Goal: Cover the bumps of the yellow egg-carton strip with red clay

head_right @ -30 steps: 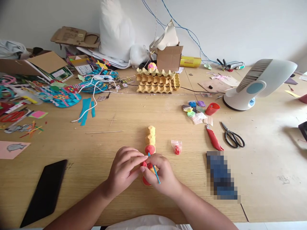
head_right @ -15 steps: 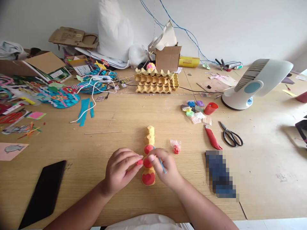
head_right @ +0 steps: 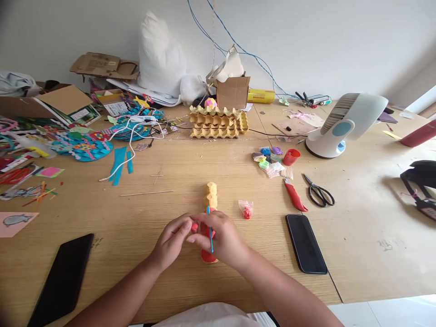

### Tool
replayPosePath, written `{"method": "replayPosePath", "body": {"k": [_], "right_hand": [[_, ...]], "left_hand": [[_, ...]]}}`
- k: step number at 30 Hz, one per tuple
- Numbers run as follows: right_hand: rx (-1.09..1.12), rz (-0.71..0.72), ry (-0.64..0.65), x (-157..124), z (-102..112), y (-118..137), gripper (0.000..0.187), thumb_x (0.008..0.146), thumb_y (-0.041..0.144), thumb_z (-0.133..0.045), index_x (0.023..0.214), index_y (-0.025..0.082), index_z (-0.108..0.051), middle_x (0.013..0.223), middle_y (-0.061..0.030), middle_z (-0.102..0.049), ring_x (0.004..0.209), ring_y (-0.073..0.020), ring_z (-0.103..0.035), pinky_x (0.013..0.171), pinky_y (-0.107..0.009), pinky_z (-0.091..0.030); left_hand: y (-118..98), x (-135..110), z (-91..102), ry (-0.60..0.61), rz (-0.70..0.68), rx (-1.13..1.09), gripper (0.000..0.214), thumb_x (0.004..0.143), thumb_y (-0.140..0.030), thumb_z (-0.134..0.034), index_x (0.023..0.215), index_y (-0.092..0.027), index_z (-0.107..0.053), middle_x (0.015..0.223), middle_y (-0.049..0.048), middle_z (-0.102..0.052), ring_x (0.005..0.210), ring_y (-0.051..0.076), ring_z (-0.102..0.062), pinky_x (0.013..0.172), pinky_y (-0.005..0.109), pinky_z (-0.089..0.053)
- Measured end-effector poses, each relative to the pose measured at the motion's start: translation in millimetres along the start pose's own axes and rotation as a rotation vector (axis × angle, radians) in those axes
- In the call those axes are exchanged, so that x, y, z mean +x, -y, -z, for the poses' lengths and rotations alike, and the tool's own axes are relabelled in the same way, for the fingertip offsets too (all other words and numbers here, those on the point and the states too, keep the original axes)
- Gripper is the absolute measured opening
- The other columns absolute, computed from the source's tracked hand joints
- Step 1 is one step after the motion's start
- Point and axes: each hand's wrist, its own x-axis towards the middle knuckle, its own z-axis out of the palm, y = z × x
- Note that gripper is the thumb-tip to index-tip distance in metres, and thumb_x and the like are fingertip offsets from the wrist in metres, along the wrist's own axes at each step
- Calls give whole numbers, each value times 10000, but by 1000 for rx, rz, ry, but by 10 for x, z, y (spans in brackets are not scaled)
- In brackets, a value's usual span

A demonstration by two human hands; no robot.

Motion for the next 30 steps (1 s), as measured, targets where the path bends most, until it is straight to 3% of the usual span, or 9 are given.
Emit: {"method": "replayPosePath", "body": {"k": [3,5,8,12,15,19,22,25,30], "right_hand": [[23,37,-33,2,-34,26,317,1053,517,-701,1113,231,-827,800,-48,-781,718,-185,-665,730,-333,-540],[55,4,-72,4,8,-8,320,1074,503,-664,1035,222,-813,800,-47,-777,696,-175,-654,680,-313,-521],[4,-93,-120,21,145,-99,419,1061,566,-641,887,206,-763,658,-6,-649,592,-151,-556,574,-289,-440],[-103,-224,-174,117,325,-240,630,1057,671,-551,616,222,-589,539,7,-514,533,-150,-502,545,-302,-380],[-111,-285,-204,250,363,-340,610,1057,670,-531,652,222,-616,622,-30,-640,628,-185,-612,619,-315,-449],[-3,-305,-139,411,319,-443,449,976,651,-669,855,221,-719,780,-44,-769,718,-197,-674,699,-322,-519],[76,-317,-105,446,287,-466,476,923,691,-726,885,218,-744,754,-30,-752,710,-195,-666,686,-318,-525],[97,-291,-35,423,282,-452,522,965,699,-690,780,212,-736,743,-32,-744,710,-189,-661,700,-315,-525],[121,-250,21,399,318,-470,658,1011,778,-555,729,205,-713,696,-42,-718,668,-181,-633,665,-314,-513]], "left_hand": [[-5,-14,-15,23,-96,42,512,1146,-497,-455,800,-205,-695,828,72,-698,818,218,-648,797,357,-538],[3,7,-10,-1,-115,71,555,1157,-507,-400,810,-207,-713,804,74,-696,820,225,-654,817,369,-540],[46,69,16,-98,-23,145,448,1134,-483,-489,899,-205,-750,868,68,-733,859,221,-688,823,350,-546],[164,162,74,-114,116,302,250,1064,-417,-630,1116,-228,-785,1017,56,-787,840,197,-683,745,318,-527],[235,220,115,-133,159,351,237,1032,-381,-657,1161,-234,-792,1076,67,-804,930,215,-716,781,324,-553],[218,277,130,-142,185,359,228,1016,-329,-649,1166,-230,-790,1153,82,-823,990,227,-744,824,343,-586],[132,323,98,-123,110,347,255,986,-298,-703,1220,-234,-780,1191,84,-825,972,220,-756,825,342,-614],[28,411,49,-105,-79,380,354,942,-250,-779,1296,-262,-779,1212,80,-821,966,220,-760,802,334,-631],[-77,591,-15,-75,-271,442,128,993,-207,-753,1059,-252,-853,994,59,-847,893,215,-784,822,343,-628]]}}
